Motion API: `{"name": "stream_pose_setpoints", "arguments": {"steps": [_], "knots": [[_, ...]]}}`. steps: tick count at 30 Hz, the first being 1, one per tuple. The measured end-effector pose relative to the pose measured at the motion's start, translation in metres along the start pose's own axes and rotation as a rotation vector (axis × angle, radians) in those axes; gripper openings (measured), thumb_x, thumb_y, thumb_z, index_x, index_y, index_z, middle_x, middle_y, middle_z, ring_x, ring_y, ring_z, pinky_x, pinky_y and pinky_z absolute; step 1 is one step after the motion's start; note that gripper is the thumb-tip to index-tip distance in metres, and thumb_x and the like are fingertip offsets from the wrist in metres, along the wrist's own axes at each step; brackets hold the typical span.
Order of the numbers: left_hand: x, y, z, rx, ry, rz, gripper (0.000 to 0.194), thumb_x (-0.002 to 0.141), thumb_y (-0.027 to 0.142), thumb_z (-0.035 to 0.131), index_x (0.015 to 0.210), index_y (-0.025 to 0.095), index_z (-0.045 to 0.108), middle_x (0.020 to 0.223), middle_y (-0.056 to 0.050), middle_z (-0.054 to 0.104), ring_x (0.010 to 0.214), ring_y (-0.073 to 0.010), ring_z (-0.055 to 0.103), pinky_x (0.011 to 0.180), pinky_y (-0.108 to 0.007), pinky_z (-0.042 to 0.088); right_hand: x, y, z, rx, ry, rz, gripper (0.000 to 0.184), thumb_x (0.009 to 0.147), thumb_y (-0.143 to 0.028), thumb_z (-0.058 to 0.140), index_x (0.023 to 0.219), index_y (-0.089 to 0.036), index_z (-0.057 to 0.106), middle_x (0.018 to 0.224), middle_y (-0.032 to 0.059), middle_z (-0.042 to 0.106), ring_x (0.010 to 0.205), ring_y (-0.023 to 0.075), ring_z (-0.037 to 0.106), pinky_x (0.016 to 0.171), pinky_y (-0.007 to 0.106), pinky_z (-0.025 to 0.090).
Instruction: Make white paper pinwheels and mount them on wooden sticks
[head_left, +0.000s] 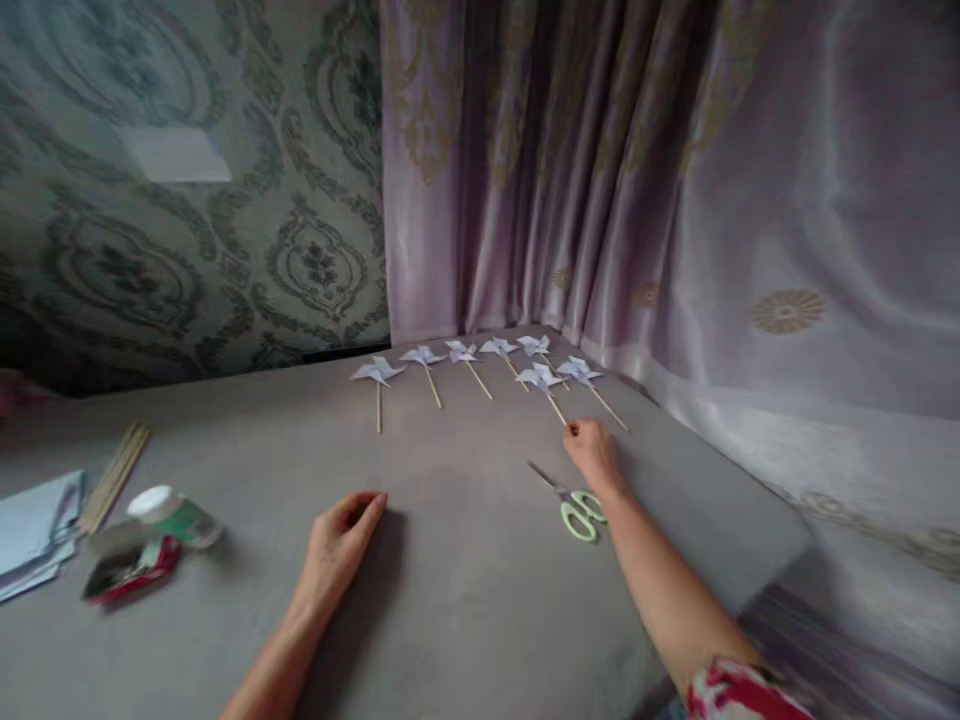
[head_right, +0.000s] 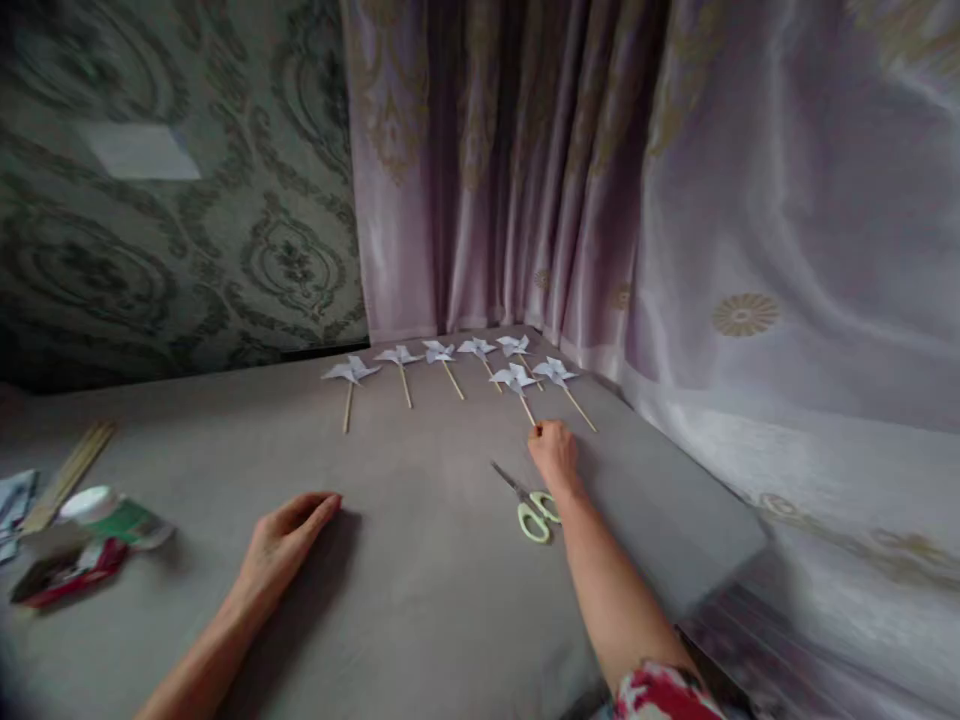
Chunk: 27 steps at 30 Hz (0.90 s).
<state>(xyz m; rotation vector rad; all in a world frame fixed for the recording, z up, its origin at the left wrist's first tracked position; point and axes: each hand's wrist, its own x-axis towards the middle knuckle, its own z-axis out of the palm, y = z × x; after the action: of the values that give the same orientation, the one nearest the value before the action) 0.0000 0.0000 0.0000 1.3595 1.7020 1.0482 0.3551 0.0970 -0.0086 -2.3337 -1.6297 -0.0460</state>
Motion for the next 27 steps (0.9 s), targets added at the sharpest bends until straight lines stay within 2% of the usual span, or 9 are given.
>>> {"name": "stream_pose_setpoints", "arguments": {"steps": [18,27], "knots": [[-0.001,0.002,0.001,-0.057,0.021,-0.019,0.045,0.062,0.058,0.061,0.079,0.017,0.069,0.074,-0.004,0.071,0.074,-0.023,0.064,0.068,-0.03,0.048,0.0,0.002,-0.002,0.034,0.033,-0.005,0.028,0.089,-0.024,0.046,0.097,-0.017,0.072,0.096,0.0127,0.07,0.084,0.0196,0.064,0.066,0.026,0.039],[-0.002,-0.002,0.002,0.014,0.02,0.069,0.038,0.071,0.052,0.057,0.081,0.017,0.069,0.076,-0.004,0.071,0.072,-0.0214,0.064,0.066,-0.029,0.049,-0.008,0.007,-0.014,0.055,0.081,-0.022,0.028,0.089,-0.029,0.046,0.099,-0.022,0.072,0.095,0.0099,0.072,0.078,0.0191,0.063,0.062,0.027,0.034]]}}
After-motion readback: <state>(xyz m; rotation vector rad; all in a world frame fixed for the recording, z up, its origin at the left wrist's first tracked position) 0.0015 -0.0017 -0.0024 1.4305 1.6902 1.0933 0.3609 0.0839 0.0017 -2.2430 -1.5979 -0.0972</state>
